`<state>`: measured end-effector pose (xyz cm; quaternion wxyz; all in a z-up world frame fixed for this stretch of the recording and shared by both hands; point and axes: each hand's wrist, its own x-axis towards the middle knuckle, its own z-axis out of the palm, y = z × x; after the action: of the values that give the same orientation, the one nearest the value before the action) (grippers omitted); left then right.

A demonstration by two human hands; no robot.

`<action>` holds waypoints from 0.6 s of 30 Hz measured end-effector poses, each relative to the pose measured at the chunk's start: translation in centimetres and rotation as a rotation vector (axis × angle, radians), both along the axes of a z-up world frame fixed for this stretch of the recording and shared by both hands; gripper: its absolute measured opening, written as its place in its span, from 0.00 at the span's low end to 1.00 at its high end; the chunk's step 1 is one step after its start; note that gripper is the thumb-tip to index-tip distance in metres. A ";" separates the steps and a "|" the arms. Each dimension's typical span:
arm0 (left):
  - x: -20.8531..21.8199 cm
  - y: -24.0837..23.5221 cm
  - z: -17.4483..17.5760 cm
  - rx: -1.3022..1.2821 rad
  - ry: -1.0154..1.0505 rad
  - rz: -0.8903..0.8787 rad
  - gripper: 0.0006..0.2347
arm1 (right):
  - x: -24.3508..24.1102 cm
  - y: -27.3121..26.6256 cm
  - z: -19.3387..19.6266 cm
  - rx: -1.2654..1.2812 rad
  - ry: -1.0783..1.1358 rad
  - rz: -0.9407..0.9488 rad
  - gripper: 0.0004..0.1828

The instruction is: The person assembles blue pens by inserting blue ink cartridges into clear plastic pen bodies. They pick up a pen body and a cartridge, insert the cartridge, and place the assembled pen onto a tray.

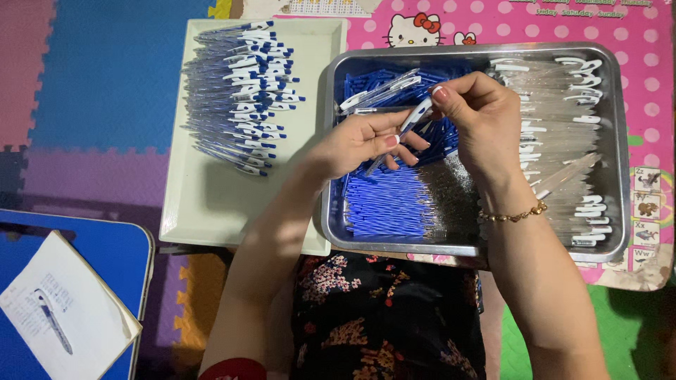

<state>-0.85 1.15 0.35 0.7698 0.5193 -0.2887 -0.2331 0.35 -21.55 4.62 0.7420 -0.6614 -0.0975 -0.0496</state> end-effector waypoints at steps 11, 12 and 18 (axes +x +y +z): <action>-0.1 0.0 0.3 0.018 -0.003 -0.003 0.23 | 1.0 -0.4 -2.2 0.172 0.098 0.010 0.11; -0.1 0.0 0.4 0.018 -0.003 -0.003 0.23 | 1.0 -0.3 -2.2 0.172 0.098 0.010 0.11; 0.2 -0.3 0.0 0.009 0.001 0.011 0.22 | 1.0 0.1 -1.9 0.181 0.127 0.006 0.11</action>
<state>-0.62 0.82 0.39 0.7689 0.5241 -0.2844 -0.2307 1.35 -21.44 2.69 0.8036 -0.5931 -0.0473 -0.0141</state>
